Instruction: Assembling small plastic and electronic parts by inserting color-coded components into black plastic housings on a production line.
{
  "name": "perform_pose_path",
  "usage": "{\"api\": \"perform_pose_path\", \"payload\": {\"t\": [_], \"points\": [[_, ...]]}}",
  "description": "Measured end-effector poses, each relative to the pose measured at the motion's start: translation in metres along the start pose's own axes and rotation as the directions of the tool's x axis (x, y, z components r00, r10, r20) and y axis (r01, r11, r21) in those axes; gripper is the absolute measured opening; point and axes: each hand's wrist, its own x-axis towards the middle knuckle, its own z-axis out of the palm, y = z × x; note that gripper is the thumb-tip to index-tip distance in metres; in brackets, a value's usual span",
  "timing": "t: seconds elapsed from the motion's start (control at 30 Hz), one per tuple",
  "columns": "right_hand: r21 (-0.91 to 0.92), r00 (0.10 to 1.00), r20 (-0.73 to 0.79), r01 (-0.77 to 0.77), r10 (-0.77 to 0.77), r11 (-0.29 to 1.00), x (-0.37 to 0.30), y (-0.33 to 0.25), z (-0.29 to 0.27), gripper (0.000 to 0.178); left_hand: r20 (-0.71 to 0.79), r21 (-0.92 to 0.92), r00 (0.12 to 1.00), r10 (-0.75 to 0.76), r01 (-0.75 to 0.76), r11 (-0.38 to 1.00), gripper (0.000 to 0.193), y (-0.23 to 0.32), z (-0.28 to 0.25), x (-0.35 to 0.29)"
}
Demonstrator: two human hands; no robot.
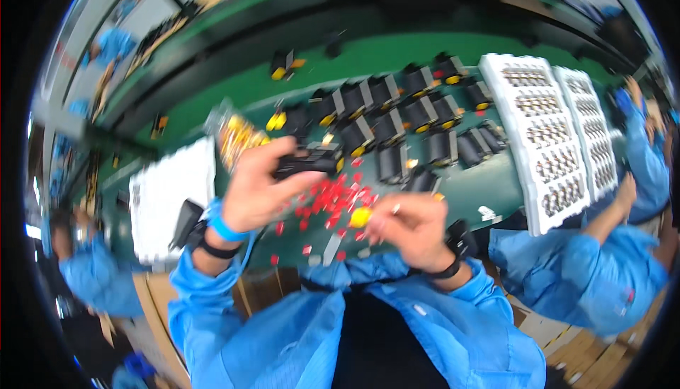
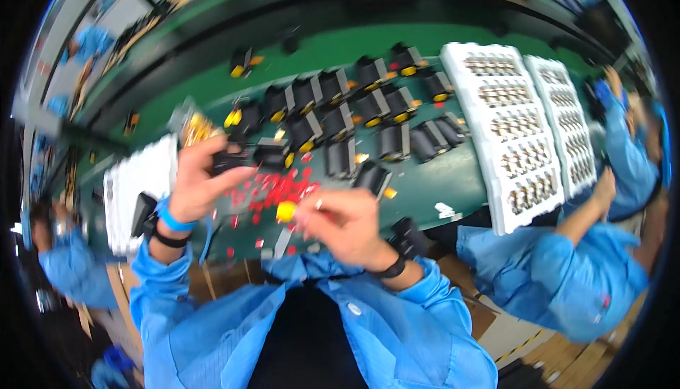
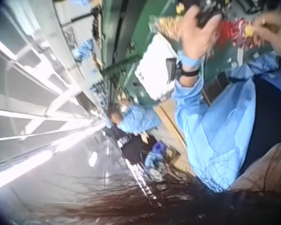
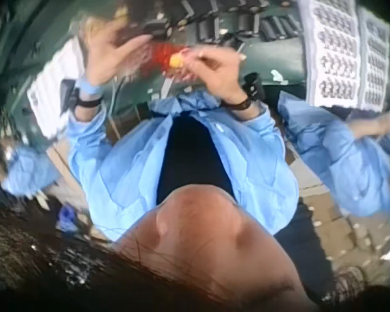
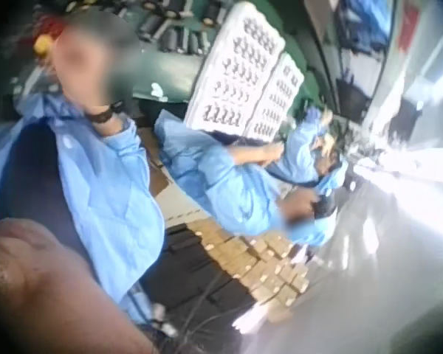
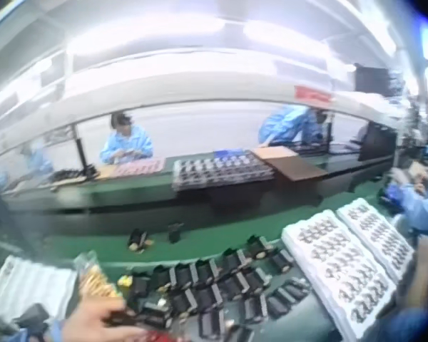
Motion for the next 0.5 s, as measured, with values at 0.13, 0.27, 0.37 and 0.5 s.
{"api": "perform_pose_path", "payload": {"t": [0.13,0.27,0.37,0.5], "points": [[-0.152,0.997,0.020,0.074,-0.072,0.986,0.016,-0.018,0.008,0.006,0.126,-0.161,0.992,-0.031,0.051,0.986,0.024,-0.004,0.028,-0.026],[-0.349,0.962,0.215,0.235,-0.166,0.907,0.025,-0.016,0.015,0.004,0.156,-0.035,0.988,0.012,-0.007,0.999,0.026,-0.001,0.029,-0.037],[-0.444,0.942,0.294,0.286,-0.164,0.849,0.024,-0.013,0.020,0.005,0.170,0.030,0.983,0.069,-0.075,0.997,0.027,0.002,0.030,-0.039],[-0.495,0.951,0.254,0.285,-0.177,0.821,0.021,-0.012,0.022,0.006,0.211,0.066,0.975,0.076,-0.092,0.994,0.029,0.003,0.028,-0.038]]}}
